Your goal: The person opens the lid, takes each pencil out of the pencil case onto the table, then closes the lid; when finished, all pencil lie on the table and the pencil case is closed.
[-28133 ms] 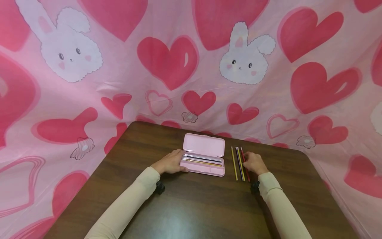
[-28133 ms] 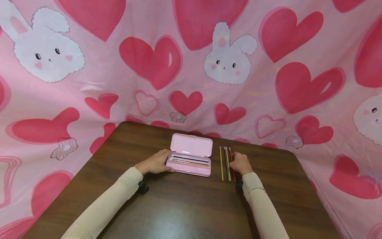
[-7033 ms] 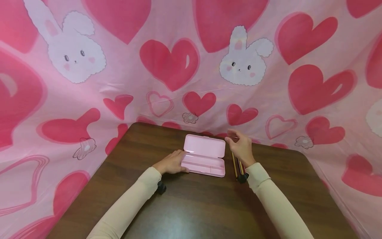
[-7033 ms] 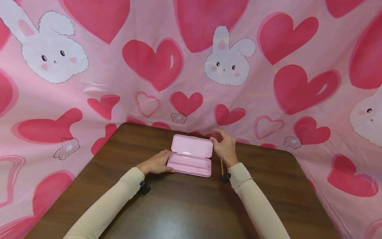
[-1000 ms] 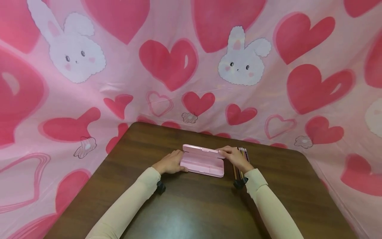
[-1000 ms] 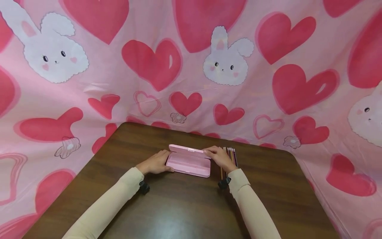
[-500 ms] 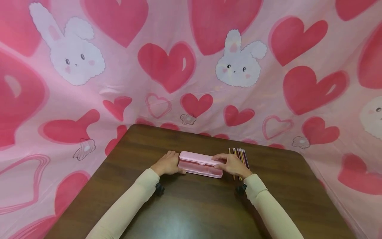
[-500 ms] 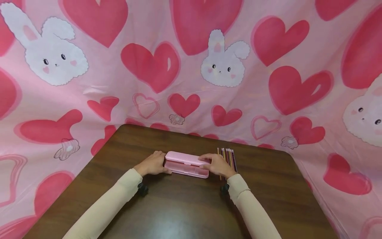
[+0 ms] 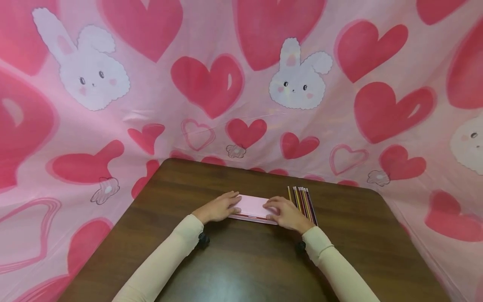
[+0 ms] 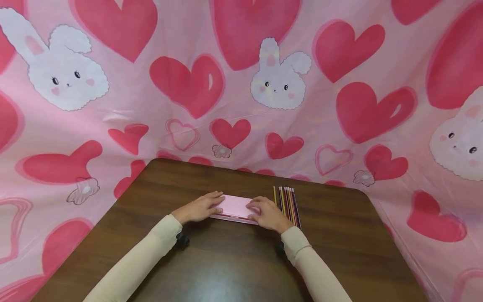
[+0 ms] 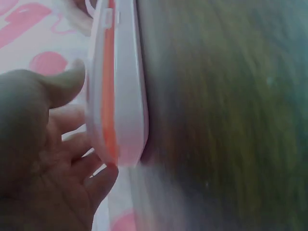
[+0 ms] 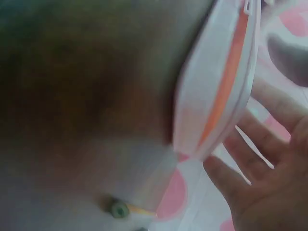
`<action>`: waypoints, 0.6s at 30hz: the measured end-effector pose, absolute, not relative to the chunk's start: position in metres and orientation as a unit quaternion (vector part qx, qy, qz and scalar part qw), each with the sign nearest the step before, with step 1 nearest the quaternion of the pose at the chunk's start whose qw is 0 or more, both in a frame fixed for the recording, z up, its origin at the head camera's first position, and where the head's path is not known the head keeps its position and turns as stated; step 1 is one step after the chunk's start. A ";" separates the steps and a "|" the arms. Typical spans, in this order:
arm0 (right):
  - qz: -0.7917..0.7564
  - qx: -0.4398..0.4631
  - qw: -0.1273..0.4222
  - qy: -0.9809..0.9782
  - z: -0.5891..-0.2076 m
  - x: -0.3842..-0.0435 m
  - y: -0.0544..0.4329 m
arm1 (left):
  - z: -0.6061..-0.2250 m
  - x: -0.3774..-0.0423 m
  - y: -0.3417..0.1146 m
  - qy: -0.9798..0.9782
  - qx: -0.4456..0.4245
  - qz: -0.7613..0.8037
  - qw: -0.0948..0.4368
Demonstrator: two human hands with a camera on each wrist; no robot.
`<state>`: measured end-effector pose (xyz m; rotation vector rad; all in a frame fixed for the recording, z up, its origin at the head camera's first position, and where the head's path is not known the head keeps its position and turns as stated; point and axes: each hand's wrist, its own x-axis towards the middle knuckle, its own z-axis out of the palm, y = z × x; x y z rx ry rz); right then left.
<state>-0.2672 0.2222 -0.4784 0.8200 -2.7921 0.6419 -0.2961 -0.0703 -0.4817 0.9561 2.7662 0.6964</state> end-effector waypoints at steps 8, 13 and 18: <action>0.198 0.285 0.143 -0.927 -0.486 -0.267 0.209 | -0.486 -0.294 -0.072 0.927 0.333 0.172 0.016; 0.194 0.292 0.149 -0.925 -0.487 -0.268 0.205 | -0.488 -0.293 -0.075 0.930 0.331 0.161 0.012; 0.180 0.313 0.149 -0.921 -0.485 -0.276 0.198 | -0.479 -0.295 -0.078 0.935 0.335 0.116 0.005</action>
